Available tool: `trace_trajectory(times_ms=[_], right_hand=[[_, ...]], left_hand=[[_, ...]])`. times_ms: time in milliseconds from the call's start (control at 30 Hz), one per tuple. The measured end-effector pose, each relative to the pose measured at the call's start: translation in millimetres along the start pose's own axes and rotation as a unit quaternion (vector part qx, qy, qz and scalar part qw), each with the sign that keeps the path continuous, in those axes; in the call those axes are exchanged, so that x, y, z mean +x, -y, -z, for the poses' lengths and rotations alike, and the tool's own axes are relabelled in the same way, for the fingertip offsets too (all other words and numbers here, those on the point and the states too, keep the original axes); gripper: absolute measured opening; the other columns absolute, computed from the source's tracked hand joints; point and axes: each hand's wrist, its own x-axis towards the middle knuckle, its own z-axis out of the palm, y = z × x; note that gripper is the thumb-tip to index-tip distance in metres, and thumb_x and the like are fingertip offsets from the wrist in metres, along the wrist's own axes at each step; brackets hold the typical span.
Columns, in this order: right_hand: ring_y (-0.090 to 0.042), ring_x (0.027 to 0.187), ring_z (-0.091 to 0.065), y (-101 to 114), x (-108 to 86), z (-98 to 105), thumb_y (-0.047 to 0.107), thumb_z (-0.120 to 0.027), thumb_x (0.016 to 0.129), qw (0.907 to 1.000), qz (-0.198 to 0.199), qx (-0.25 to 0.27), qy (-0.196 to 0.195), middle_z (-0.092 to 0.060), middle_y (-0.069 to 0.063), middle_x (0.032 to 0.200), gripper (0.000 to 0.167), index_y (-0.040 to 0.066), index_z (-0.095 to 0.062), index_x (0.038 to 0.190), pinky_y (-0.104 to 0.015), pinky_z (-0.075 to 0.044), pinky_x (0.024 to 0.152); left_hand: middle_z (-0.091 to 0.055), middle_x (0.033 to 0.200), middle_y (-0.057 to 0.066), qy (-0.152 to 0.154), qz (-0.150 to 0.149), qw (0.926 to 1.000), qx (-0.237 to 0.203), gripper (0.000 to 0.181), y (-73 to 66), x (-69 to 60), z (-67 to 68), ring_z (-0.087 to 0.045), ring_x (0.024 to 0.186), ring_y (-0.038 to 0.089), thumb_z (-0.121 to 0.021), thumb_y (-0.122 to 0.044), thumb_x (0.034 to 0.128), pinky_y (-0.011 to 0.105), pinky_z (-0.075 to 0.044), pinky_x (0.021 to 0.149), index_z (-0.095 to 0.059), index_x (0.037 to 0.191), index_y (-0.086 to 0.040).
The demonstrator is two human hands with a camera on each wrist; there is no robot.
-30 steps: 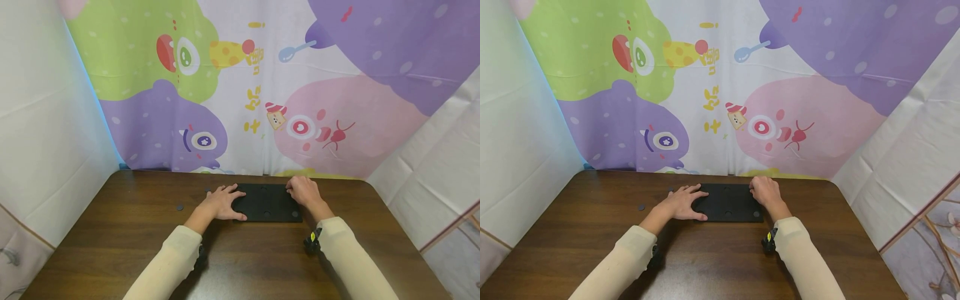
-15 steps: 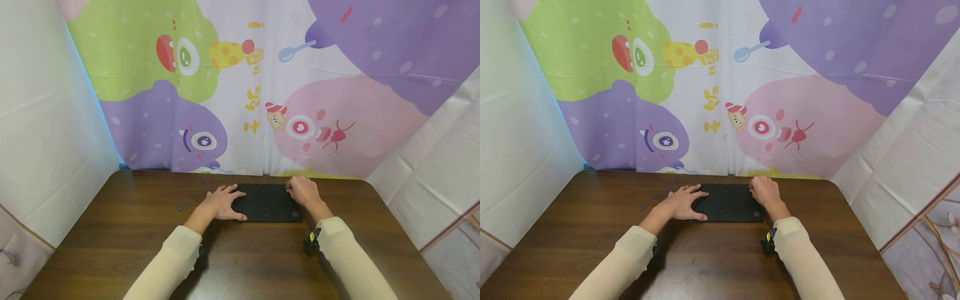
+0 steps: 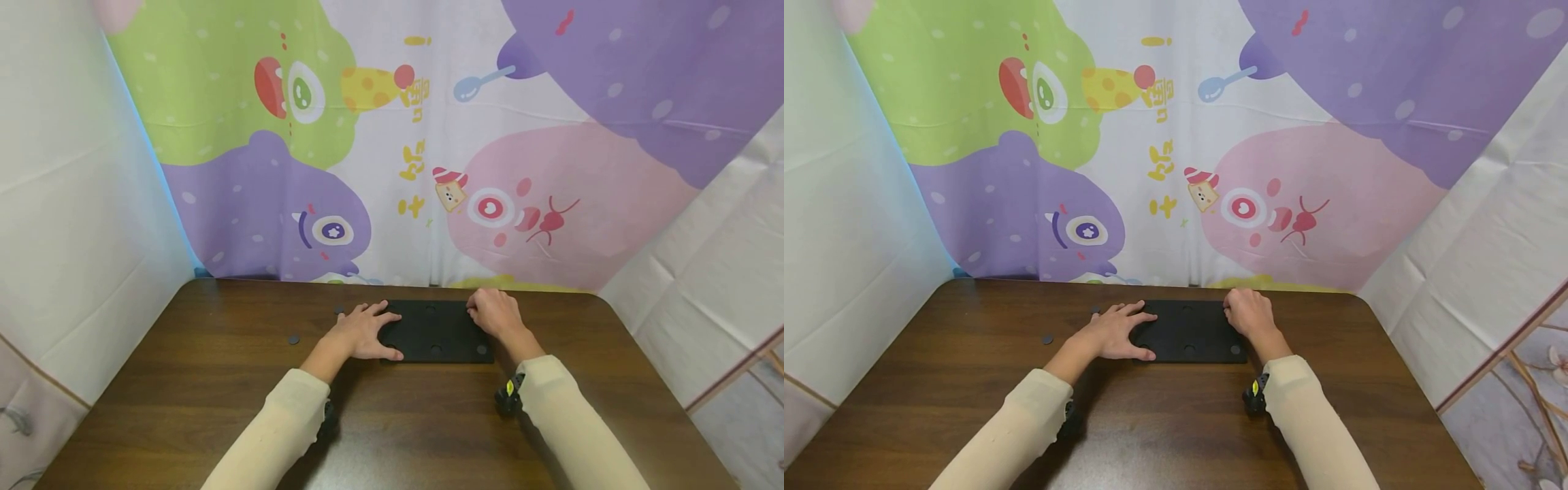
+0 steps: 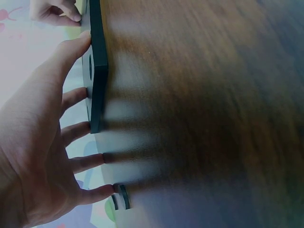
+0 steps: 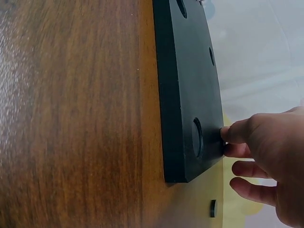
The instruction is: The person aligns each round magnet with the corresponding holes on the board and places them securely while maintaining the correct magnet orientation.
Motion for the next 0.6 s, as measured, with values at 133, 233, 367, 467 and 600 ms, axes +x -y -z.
trace_trajectory(times_ms=[133,233,367,467,600], right_hand=[[-0.039,0.11,-0.083,-0.4,0.8,-0.1,0.017,-0.079,0.104,1.0,-0.004,-0.003,0.004,-0.086,-0.014,0.124,0.018,0.01,-0.089,0.118,-0.06,-0.067,0.09],[-0.039,0.112,-0.082,-0.4,0.2,0.5,0.018,-0.079,0.104,0.9999,-0.007,-0.005,0.006,-0.086,-0.013,0.125,0.019,0.01,-0.088,0.119,-0.061,-0.067,0.091],[-0.039,0.113,-0.081,-0.3,-0.6,1.2,0.018,-0.079,0.104,1.0,-0.007,-0.001,0.005,-0.085,-0.013,0.125,0.019,0.011,-0.088,0.12,-0.061,-0.066,0.092],[-0.038,0.112,-0.081,0.2,-0.9,1.3,0.017,-0.08,0.104,1.0,-0.006,0.002,0.005,-0.085,-0.013,0.125,0.02,0.01,-0.087,0.12,-0.06,-0.067,0.091],[-0.038,0.113,-0.081,0.7,-1.1,1.3,0.017,-0.079,0.104,1.0,-0.006,0.004,0.005,-0.085,-0.013,0.126,0.02,0.011,-0.087,0.121,-0.06,-0.067,0.091]], left_hand=[[-0.027,0.19,0.005,-0.005,0.0,1.0,-0.003,0.097,-12.0,-13.2,10.0,-0.03,0.172,0.053,-0.077,-0.083,0.0874,0.093,-0.027,0.124,-0.048,0.171,-0.042],[-0.029,0.189,0.007,-0.002,0.003,1.0,-0.001,0.094,-23.0,-24.5,20.0,-0.031,0.171,0.052,-0.078,-0.078,0.0898,0.092,-0.028,0.125,-0.049,0.17,-0.038],[-0.028,0.19,0.007,0.001,0.006,1.0,-0.004,0.094,-25.8,-27.6,22.6,-0.03,0.172,0.053,-0.079,-0.075,0.0912,0.091,-0.027,0.126,-0.049,0.171,-0.036],[-0.025,0.191,0.005,0.001,0.005,1.0,-0.006,0.096,-15.9,-17.8,13.6,-0.027,0.173,0.053,-0.077,-0.08,0.0896,0.092,-0.026,0.126,-0.046,0.172,-0.04],[-0.022,0.192,0.003,0.006,0.001,1.0,0.003,0.1,-1.2,-1.6,1.0,-0.025,0.174,0.053,-0.075,-0.087,0.0869,0.092,-0.024,0.127,-0.044,0.173,-0.044]])
